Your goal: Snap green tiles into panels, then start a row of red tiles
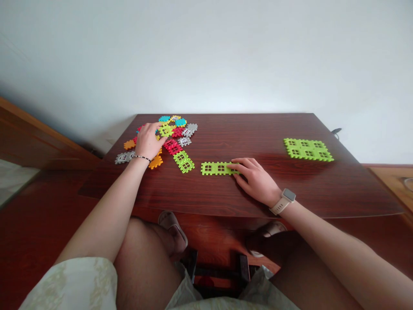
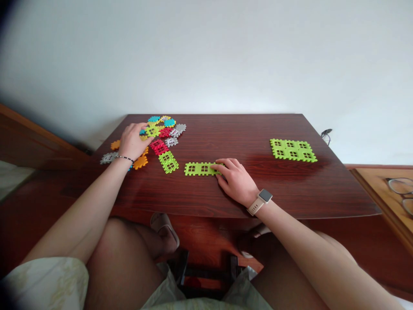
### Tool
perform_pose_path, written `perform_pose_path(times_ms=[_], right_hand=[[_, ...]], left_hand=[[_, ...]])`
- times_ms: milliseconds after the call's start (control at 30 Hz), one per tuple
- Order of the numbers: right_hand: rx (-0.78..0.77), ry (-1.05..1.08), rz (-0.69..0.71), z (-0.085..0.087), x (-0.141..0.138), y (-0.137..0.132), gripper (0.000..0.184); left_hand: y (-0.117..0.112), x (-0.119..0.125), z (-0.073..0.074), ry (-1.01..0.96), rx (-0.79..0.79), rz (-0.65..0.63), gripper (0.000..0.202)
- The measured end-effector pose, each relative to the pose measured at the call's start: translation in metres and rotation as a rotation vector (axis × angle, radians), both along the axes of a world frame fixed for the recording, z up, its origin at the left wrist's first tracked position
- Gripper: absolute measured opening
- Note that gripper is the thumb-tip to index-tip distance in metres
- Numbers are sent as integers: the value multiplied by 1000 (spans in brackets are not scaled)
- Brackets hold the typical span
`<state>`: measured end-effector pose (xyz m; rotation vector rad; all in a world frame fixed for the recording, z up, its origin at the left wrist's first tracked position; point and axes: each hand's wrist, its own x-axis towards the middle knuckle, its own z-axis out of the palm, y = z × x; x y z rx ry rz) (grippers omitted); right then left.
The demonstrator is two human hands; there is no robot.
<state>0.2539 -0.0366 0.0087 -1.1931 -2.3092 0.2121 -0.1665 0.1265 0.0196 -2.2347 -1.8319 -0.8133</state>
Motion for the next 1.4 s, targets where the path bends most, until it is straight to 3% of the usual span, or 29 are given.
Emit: perform_pose_path(times_ms=[267,500,700,867,1200,1400], right_hand=[[-28,-7,-84,-1,3,-2,37],[-17,20,-160,-4,6,-3,36],[-17,19,-159,-5,8,-4,35],[-7,21,-152,-6,9,-4,36],[-12,22,-124,-9,10,0,37],[-24,10,-120,-9,5,1,36]], left_hand=[[-49,42,32,44,6,-152,51],[-89,84,42,46,76,-362,50],[-122,118,38,82,-4,-461,45],[-148,137,30,126,-89,-427,45],[-175,142,11,103,-70,-311,50],[-183,140,5,120,-194,-255,50]])
